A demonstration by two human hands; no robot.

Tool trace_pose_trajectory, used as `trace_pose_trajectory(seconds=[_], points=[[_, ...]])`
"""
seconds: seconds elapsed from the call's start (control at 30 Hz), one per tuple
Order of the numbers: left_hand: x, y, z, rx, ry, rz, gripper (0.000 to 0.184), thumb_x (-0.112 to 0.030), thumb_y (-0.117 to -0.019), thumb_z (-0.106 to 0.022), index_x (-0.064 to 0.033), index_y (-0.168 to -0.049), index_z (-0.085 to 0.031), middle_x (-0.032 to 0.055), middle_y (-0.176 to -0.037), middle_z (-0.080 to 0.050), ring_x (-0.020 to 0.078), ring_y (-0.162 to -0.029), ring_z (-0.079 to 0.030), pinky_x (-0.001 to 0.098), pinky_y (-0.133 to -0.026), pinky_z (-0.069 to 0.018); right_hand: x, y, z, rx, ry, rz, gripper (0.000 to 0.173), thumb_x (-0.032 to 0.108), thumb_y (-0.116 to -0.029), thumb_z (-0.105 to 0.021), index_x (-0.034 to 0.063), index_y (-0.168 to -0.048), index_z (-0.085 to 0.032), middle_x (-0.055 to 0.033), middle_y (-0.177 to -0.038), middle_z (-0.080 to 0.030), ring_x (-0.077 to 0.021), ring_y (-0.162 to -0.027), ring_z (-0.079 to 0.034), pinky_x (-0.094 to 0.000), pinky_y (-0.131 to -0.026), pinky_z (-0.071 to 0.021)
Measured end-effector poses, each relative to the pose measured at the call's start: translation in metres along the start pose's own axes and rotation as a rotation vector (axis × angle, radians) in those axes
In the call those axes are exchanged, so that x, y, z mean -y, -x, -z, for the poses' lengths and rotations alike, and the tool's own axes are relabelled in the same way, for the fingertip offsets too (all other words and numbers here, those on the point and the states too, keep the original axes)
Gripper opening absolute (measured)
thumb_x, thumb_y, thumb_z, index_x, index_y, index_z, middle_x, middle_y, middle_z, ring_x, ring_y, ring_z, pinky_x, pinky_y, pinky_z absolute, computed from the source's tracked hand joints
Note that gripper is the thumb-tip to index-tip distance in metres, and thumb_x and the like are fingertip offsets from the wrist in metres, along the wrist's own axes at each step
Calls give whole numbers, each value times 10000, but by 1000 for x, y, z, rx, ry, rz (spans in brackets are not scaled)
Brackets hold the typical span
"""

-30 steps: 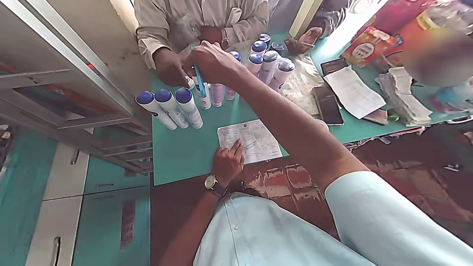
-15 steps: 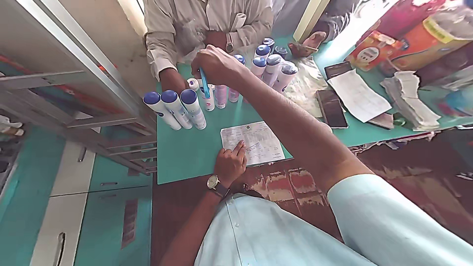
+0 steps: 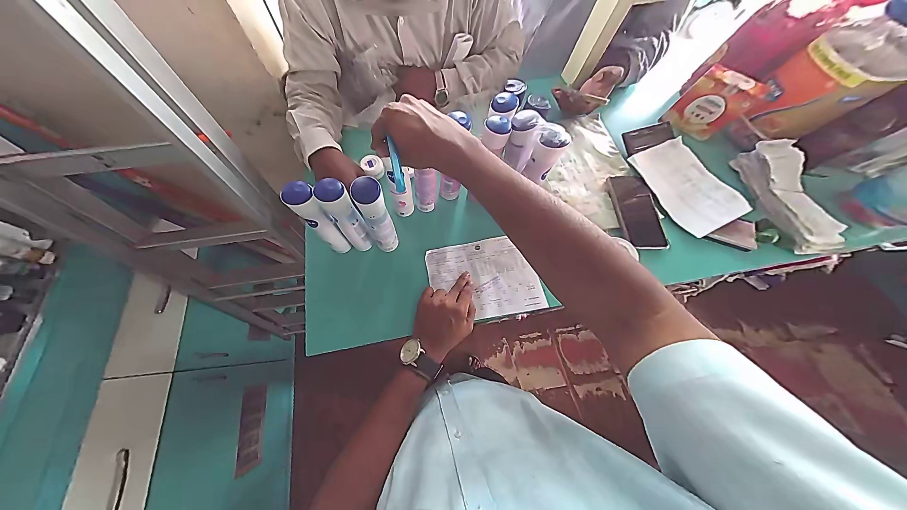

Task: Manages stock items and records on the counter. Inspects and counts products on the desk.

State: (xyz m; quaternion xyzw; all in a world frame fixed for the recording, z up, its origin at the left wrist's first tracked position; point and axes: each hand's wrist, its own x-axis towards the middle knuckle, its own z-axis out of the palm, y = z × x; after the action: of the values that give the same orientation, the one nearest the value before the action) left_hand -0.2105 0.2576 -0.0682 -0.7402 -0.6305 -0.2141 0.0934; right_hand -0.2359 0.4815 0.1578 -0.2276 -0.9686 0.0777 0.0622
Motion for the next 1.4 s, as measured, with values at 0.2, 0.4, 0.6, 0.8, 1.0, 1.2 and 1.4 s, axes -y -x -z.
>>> trace_pose_trajectory(seconds=[0.2, 0.4, 0.6, 0.8, 1.0, 1.2, 1.4], points=[[1, 1, -1, -13, 32, 6, 359, -223, -949, -528, -166, -1202, -776, -36, -1333, -702, 174, -697, -702, 390, -655, -535, -17, 0, 12, -59, -116, 166, 234, 192, -994, -618, 114, -1153, -770, -105, -1065, -749, -281, -1012, -697, -495, -929, -514], [0, 2, 0, -2, 34, 8, 354, -233, -959, -520, -172, -1193, -778, -46, -1342, -697, 170, -705, -698, 386, -659, -529, -24, 3, 20, -50, -85, 96, 337, 362, -957, -696, 139, -1203, -752, -102, -1042, -739, -282, -986, -687, -516, -920, -519], [2, 1, -1, -4, 24, -1, 357, -236, -965, -508, -176, -1189, -779, -53, -1338, -699, 168, -698, -697, 381, -645, -527, -26, 7, 24, -92, -55, -7, 272, 354, -953, -702, 164, -1136, -767, -70, -1017, -744, -264, -954, -701, -520, -875, -544], [0, 0, 2, 7, 35, 8, 351, -236, -969, -514, -164, -1189, -777, -38, -1337, -700, 178, -710, -706, 389, -657, -533, -42, 20, 23, 4, 48, -85, 264, 376, -895, -761, 186, -1078, -773, -83, -1027, -730, -309, -1001, -684, -573, -862, -535], [1, 0, 1, 15, 36, 6, 354, -234, -967, -514, -169, -1199, -774, -41, -1339, -699, 174, -705, -702, 388, -652, -526, -39, 25, 27, 34, -18, 37, 243, 93, -810, -796, 163, -1042, -785, -95, -1040, -729, -306, -988, -683, -550, -888, -520], [0, 1, 2, 26, 24, 16, 366, -238, -980, -494, -183, -1217, -767, -54, -1354, -689, 175, -730, -707, 386, -684, -534, -32, 28, 23, -3, 27, -89, 250, 306, -828, -827, 149, -1011, -763, -94, -1012, -724, -317, -987, -685, -574, -856, -533], [0, 0, 0, -1, 19, 7, 355, -228, -967, -504, -179, -1186, -779, -50, -1341, -697, 174, -704, -700, 379, -653, -521, -32, 33, 28, 94, -60, 144, 233, 10, -871, -697, 138, -1045, -784, -77, -936, -731, -248, -845, -682, -493, -807, -533]])
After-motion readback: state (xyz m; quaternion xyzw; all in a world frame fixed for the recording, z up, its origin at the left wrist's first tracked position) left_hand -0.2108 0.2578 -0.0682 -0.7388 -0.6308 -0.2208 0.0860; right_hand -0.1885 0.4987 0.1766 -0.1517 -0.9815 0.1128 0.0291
